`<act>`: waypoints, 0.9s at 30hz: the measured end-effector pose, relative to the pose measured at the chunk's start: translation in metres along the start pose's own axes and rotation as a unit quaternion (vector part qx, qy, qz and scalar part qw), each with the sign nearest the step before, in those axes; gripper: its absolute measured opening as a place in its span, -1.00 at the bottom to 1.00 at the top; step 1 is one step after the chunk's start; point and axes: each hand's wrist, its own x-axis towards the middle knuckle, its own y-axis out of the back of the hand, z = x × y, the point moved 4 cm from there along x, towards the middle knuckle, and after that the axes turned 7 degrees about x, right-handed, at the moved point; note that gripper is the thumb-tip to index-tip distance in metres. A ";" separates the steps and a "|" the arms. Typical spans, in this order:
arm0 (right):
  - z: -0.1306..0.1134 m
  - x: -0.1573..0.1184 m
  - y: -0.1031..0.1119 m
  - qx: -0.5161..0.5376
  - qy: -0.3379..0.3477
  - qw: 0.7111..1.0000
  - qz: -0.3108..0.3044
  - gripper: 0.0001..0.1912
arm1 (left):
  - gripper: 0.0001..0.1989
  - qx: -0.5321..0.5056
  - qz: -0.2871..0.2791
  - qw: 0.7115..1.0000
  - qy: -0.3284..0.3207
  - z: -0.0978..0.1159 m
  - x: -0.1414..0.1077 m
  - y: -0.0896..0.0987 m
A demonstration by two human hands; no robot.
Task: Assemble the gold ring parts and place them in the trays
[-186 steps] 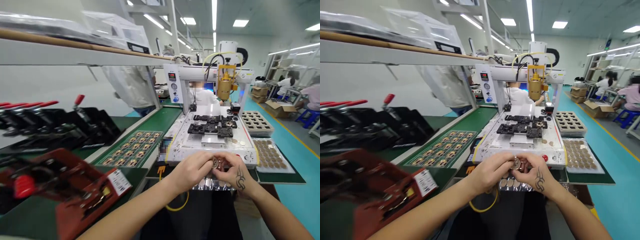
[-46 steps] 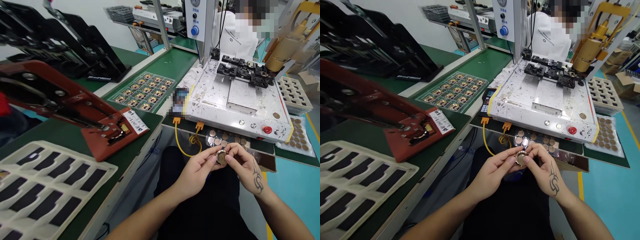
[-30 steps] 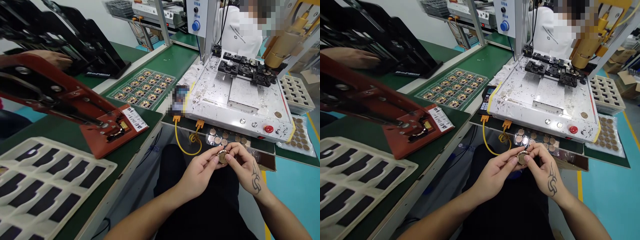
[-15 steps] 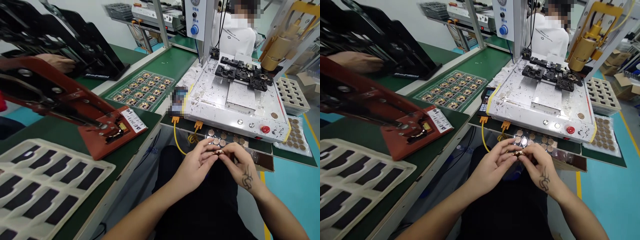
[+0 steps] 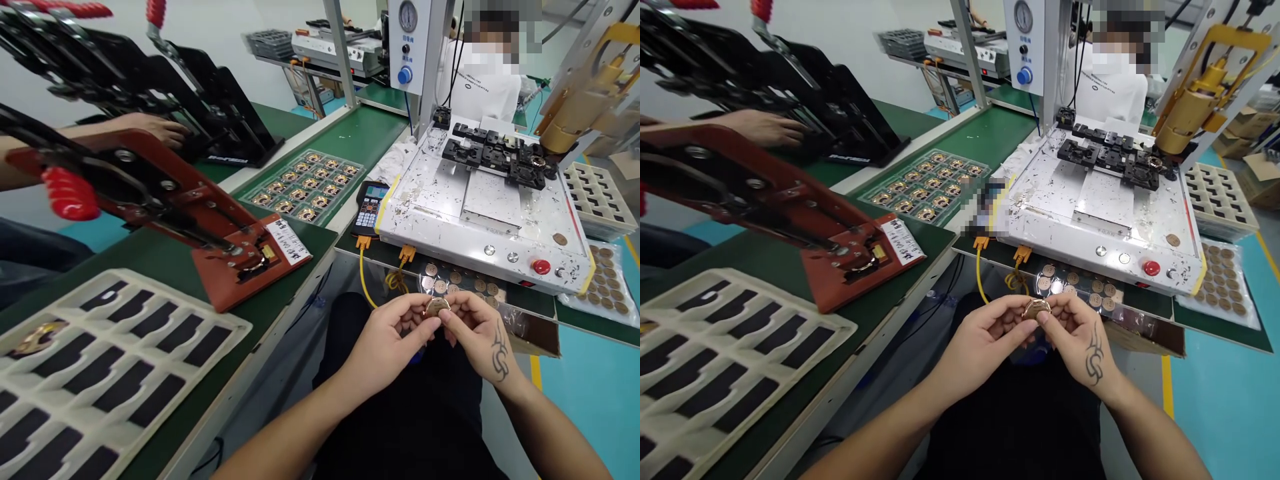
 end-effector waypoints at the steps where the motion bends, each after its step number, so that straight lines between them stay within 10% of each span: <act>1: 0.000 -0.001 -0.001 0.001 -0.001 1.000 0.001 -0.69 | -0.73 -0.003 0.004 1.000 0.003 0.001 -0.001 0.000; 11: -0.005 0.010 -0.001 -0.064 0.053 0.990 -0.112 -0.63 | -0.77 -0.014 0.014 1.000 0.022 0.010 0.001 0.011; 14: -0.019 0.021 -0.005 -0.165 0.171 0.953 -0.187 -0.38 | -0.80 0.004 0.038 0.999 0.012 0.016 -0.002 0.017; 19: -0.047 0.041 -0.035 -0.282 0.349 0.859 -0.246 -0.51 | -0.78 0.118 0.082 0.988 -0.063 0.049 -0.017 0.044; 21: -0.054 0.050 -0.049 -0.272 0.372 0.854 -0.240 -0.52 | -0.77 0.226 0.167 0.947 -0.154 0.079 -0.024 0.077; 24: -0.062 0.063 -0.067 -0.246 0.382 0.864 -0.216 -0.58 | -0.84 0.382 0.327 0.806 -0.313 0.129 -0.036 0.143; 27: -0.066 0.073 -0.082 -0.223 0.374 0.873 -0.221 -0.61 | -0.65 0.499 0.285 0.731 -0.368 0.153 -0.032 0.193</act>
